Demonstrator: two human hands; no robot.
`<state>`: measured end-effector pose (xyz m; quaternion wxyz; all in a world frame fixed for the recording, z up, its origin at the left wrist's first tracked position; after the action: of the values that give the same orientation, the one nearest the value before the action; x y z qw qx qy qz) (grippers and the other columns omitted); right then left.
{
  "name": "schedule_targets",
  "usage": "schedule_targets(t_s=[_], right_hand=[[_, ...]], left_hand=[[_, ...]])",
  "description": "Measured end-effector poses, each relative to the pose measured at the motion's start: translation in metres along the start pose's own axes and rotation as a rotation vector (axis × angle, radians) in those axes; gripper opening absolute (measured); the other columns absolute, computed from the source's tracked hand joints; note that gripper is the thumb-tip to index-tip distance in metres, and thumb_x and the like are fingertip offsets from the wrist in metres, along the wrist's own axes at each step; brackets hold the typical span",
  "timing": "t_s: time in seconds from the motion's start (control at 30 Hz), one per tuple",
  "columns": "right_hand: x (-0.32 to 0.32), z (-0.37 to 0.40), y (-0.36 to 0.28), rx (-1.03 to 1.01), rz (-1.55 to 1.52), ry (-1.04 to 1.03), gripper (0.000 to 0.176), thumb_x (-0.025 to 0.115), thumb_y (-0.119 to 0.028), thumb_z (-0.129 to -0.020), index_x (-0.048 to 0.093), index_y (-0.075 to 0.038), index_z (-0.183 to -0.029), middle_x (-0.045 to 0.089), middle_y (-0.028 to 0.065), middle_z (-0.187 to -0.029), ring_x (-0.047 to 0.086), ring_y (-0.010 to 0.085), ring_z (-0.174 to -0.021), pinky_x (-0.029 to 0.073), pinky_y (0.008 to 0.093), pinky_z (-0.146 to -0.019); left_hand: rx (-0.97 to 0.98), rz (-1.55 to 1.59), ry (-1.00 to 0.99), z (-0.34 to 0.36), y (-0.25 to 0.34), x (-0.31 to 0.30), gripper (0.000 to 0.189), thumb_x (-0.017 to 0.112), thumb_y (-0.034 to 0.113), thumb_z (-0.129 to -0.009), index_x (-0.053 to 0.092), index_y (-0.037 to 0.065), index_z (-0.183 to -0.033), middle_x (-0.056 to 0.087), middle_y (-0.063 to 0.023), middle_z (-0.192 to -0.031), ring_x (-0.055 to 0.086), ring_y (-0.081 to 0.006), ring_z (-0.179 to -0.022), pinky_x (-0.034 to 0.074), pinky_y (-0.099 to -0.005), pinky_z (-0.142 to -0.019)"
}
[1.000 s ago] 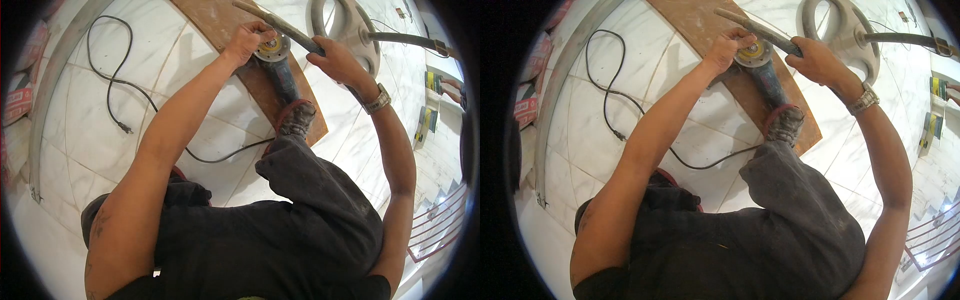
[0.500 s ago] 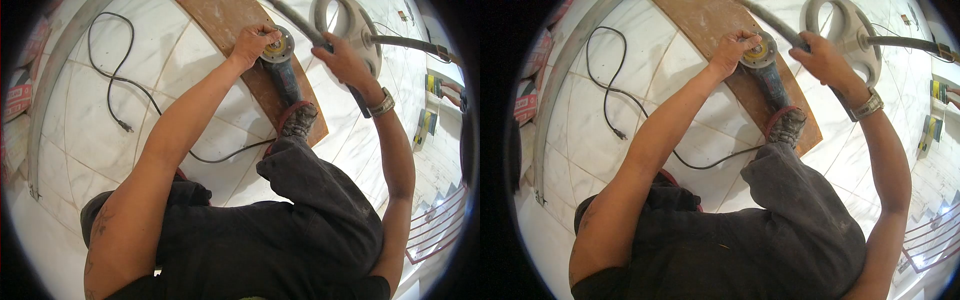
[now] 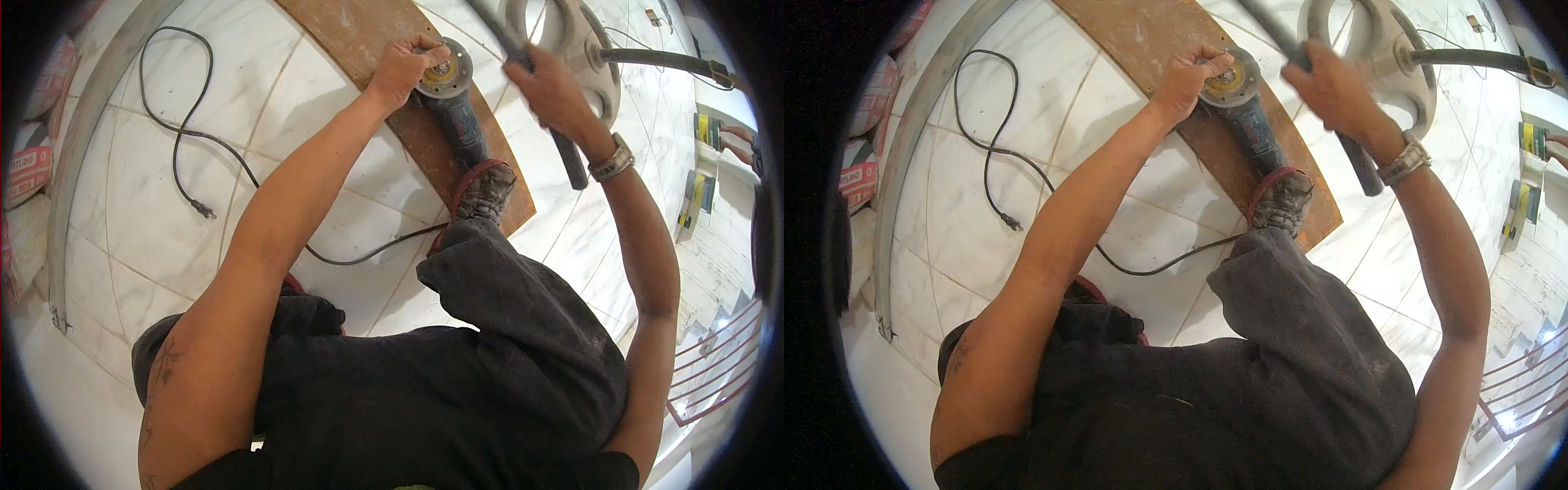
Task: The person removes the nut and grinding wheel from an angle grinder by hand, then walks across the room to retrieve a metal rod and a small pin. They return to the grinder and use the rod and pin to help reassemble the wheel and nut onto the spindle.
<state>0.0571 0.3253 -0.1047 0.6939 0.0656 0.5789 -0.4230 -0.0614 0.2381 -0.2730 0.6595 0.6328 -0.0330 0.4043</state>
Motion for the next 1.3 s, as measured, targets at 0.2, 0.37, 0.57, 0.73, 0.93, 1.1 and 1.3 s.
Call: schedule_targets(t_s=[0.2,0.37,0.57,0.73,0.93,1.1,1.3], right_hand=[[-0.002,0.006,-0.016,0.015,0.003,-0.157,0.040,0.056,-0.029,-0.092,0.057,0.007,-0.109,0.058,0.0119,-0.066,0.057,0.0210,-0.042,0.049,0.0342,-0.038],[0.014,0.006,-0.002,0.035,0.040,-0.199,0.040,0.055,-0.030,-0.092,0.055,0.009,-0.104,0.056,0.0121,-0.062,0.057,0.0225,-0.041,0.048,0.0339,-0.036],[-0.003,-0.008,0.005,-0.063,-0.001,-0.022,0.039,0.058,-0.031,-0.092,0.056,0.006,-0.105,0.059,0.0188,-0.066,0.058,0.0250,-0.042,0.048,0.0348,-0.036],[0.010,-0.003,-0.005,-0.167,0.218,-0.086,0.036,0.059,-0.031,-0.091,0.057,0.004,-0.100,0.063,0.0240,-0.076,0.064,0.0315,-0.061,0.052,0.0423,-0.056],[-0.022,-0.001,-0.014,-0.020,0.048,0.079,0.033,0.059,-0.028,-0.090,0.059,0.004,-0.098,0.063,0.0265,-0.080,0.064,0.0386,-0.070,0.050,0.0479,-0.067],[0.019,-0.003,0.002,-0.222,0.260,-0.140,0.035,0.059,-0.028,-0.091,0.058,0.005,-0.102,0.063,0.0259,-0.076,0.066,0.0355,-0.066,0.053,0.0447,-0.063],[-0.019,-0.007,-0.006,-0.028,0.089,0.040,0.035,0.059,-0.028,-0.091,0.057,0.005,-0.102,0.063,0.0254,-0.074,0.065,0.0352,-0.062,0.053,0.0436,-0.057]], left_hand=[[0.023,0.006,0.010,-0.002,0.001,-0.002,0.011,0.076,0.009,-0.084,0.069,0.002,-0.088,0.069,-0.0048,-0.082,0.062,-0.0107,-0.074,0.050,-0.0268,-0.068],[-0.002,0.004,-0.018,-0.003,0.003,0.001,0.010,0.075,0.009,-0.085,0.068,0.002,-0.087,0.069,-0.0046,-0.081,0.062,-0.0106,-0.074,0.049,-0.0253,-0.069],[0.010,-0.004,-0.021,0.000,-0.001,-0.002,0.012,0.077,0.012,-0.084,0.069,0.004,-0.087,0.069,-0.0031,-0.083,0.061,-0.0114,-0.079,0.048,-0.0264,-0.074],[0.046,-0.050,-0.043,-0.002,0.005,0.000,0.012,0.077,0.010,-0.084,0.069,0.001,-0.086,0.070,-0.0055,-0.082,0.064,-0.0121,-0.076,0.051,-0.0267,-0.069],[0.010,0.017,-0.035,-0.003,0.003,0.000,0.011,0.077,0.008,-0.083,0.069,0.001,-0.084,0.070,-0.0057,-0.082,0.064,-0.0127,-0.075,0.052,-0.0279,-0.070],[0.019,0.000,-0.022,-0.002,0.007,0.000,0.010,0.076,0.008,-0.084,0.069,0.001,-0.086,0.070,-0.0057,-0.082,0.064,-0.0125,-0.075,0.052,-0.0275,-0.069],[-0.055,0.001,-0.059,0.002,0.000,0.003,0.013,0.077,0.013,-0.085,0.069,0.003,-0.088,0.068,-0.0018,-0.085,0.060,-0.0099,-0.082,0.046,-0.0256,-0.075]])
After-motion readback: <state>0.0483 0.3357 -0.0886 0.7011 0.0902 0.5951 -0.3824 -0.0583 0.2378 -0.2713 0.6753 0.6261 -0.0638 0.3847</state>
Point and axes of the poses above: each hand's wrist, its own z-axis away from the middle knuckle, its own x-axis out of the palm, y = z × x, the point moved 10 cm from there along -z, towards the middle knuckle
